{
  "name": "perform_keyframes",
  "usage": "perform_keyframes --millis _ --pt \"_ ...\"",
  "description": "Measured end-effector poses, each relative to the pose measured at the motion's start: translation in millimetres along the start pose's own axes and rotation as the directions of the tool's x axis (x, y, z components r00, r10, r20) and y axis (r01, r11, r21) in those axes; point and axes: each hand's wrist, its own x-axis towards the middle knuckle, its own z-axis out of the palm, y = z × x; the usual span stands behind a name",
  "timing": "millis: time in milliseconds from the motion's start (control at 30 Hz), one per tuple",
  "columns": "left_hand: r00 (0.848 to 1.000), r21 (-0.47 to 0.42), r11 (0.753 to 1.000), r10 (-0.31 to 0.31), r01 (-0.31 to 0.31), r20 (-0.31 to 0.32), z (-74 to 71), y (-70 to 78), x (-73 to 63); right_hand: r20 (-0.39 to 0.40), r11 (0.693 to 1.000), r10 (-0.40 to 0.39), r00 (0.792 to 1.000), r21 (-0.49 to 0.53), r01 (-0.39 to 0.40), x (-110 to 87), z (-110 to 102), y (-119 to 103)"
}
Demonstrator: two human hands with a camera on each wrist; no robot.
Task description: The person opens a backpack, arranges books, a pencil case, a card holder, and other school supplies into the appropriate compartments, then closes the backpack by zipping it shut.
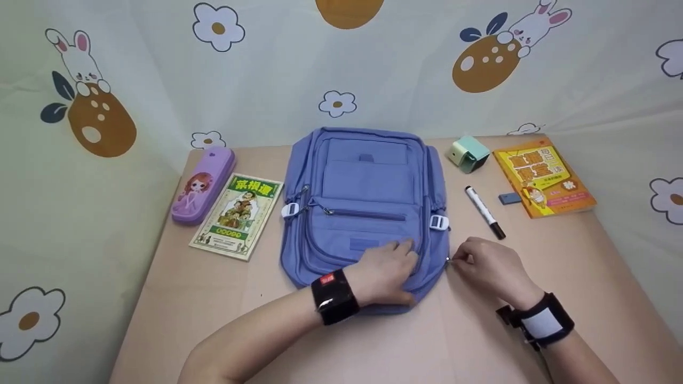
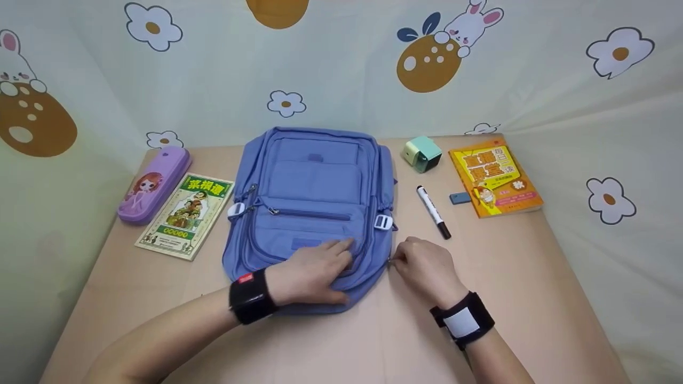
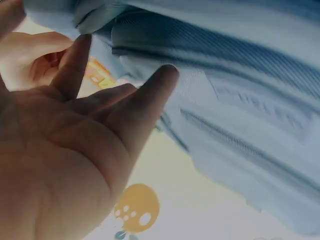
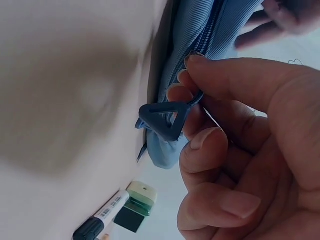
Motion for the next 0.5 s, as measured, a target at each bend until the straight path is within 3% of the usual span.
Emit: perform_keyframes --millis 133,233,367,500 --pt "0.999 0.091 0.996 -0.005 0.010 -0.054 -0.4 -5.5 -24.5 -0.020 1.000 0.007 1.000 0.003 -0.007 -1.8 0.7 -0.4" --pt "0.994 0.111 0.994 -0.013 0.025 -0.111 2.2 -10.5 -35.1 -0.041 1.000 0.013 0.999 -0.004 -0.013 -3.0 2.3 -0.3" --pt "0.990 0.051 0.999 -0.012 0.019 -0.142 6.4 -17.5 -36.4 -0.060 1.000 0.027 0.998 -0.009 -0.028 -4.9 5.0 -0.7" --pt "0.994 -0.068 0.997 -0.043 0.036 -0.102 5.3 -25.4 -30.8 -0.076 0.999 0.047 0.996 -0.010 -0.048 -7.5 6.2 -2.3"
